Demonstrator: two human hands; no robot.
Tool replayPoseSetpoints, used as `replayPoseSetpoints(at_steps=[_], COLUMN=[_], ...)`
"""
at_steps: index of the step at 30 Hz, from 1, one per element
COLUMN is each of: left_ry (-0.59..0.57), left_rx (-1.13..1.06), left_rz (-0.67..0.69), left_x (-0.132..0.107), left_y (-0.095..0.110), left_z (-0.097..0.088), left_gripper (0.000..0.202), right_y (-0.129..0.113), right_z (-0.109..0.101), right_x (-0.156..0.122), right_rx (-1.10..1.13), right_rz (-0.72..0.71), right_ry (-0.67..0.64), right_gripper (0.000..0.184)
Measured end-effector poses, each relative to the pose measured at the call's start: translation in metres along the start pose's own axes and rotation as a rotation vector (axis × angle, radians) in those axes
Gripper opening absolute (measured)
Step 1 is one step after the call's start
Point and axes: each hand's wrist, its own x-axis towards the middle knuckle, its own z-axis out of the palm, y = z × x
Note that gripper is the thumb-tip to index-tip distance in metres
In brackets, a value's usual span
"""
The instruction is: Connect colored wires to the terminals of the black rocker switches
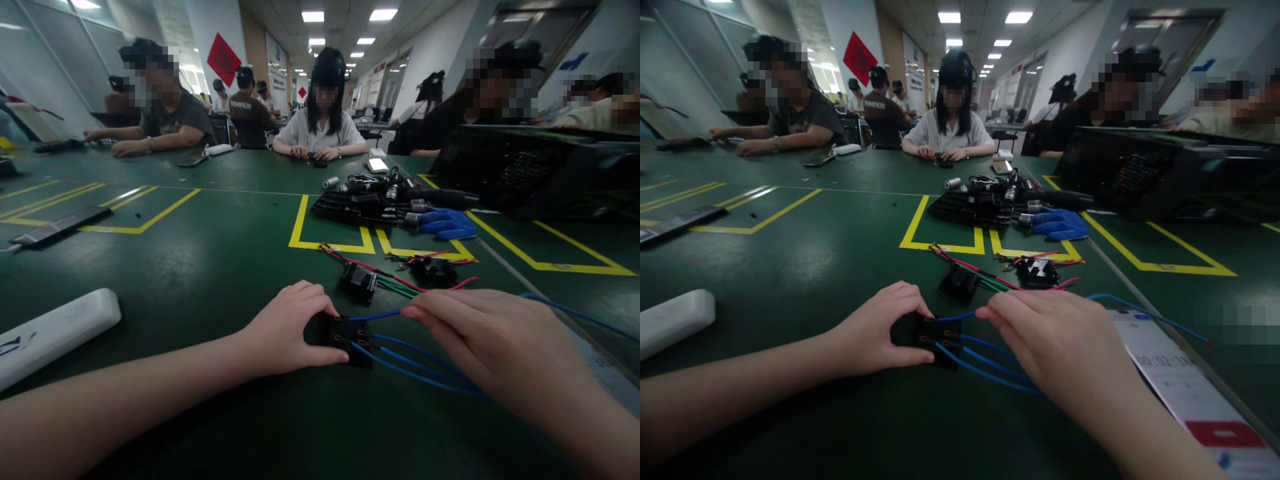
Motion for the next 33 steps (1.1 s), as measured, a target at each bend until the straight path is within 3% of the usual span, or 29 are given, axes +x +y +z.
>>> replayPoseSetpoints(at_steps=[6, 8, 11, 17, 23, 26, 31, 33], left_ry=[0.01, 0.006, -0.01, -0.01, 0.004, -0.009, 0.0, 0.004], left_rx=[0.003, 0.005, 0.006, 0.008, 0.013, 0.007, 0.001, 0.0], left_rz=[-0.009, -0.016, -0.021, -0.008, -0.005, -0.009, -0.006, -0.004], left_x=[0.0, 0.0, 0.0, 0.001, 0.0, 0.0, -0.002, -0.002], left_y=[-0.001, 0.0, 0.001, 0.001, 0.0, 0.0, -0.002, -0.002], left_z=[0.0, 0.0, -0.002, -0.001, 0.0, 0.0, 0.001, 0.002], left_gripper=[0.037, 0.037, 0.036, 0.035, 0.036, 0.035, 0.037, 0.037], right_y=[0.01, 0.01, 0.01, 0.001, -0.004, 0.004, 0.014, 0.014], right_z=[0.013, 0.013, 0.01, 0.0, -0.002, 0.005, 0.015, 0.015], right_x=[-0.006, -0.006, -0.004, 0.001, 0.0, -0.002, -0.005, -0.005], right_rx=[0.236, 0.289, 0.277, 0.14, 0.049, 0.104, 0.313, 0.336], right_rz=[0.131, 0.153, 0.151, 0.058, -0.004, 0.049, 0.188, 0.215], right_ry=[-0.452, -0.529, -0.443, -0.04, 0.045, -0.074, -0.515, -0.576], right_gripper=[0.034, 0.033, 0.034, 0.047, 0.049, 0.047, 0.034, 0.034])
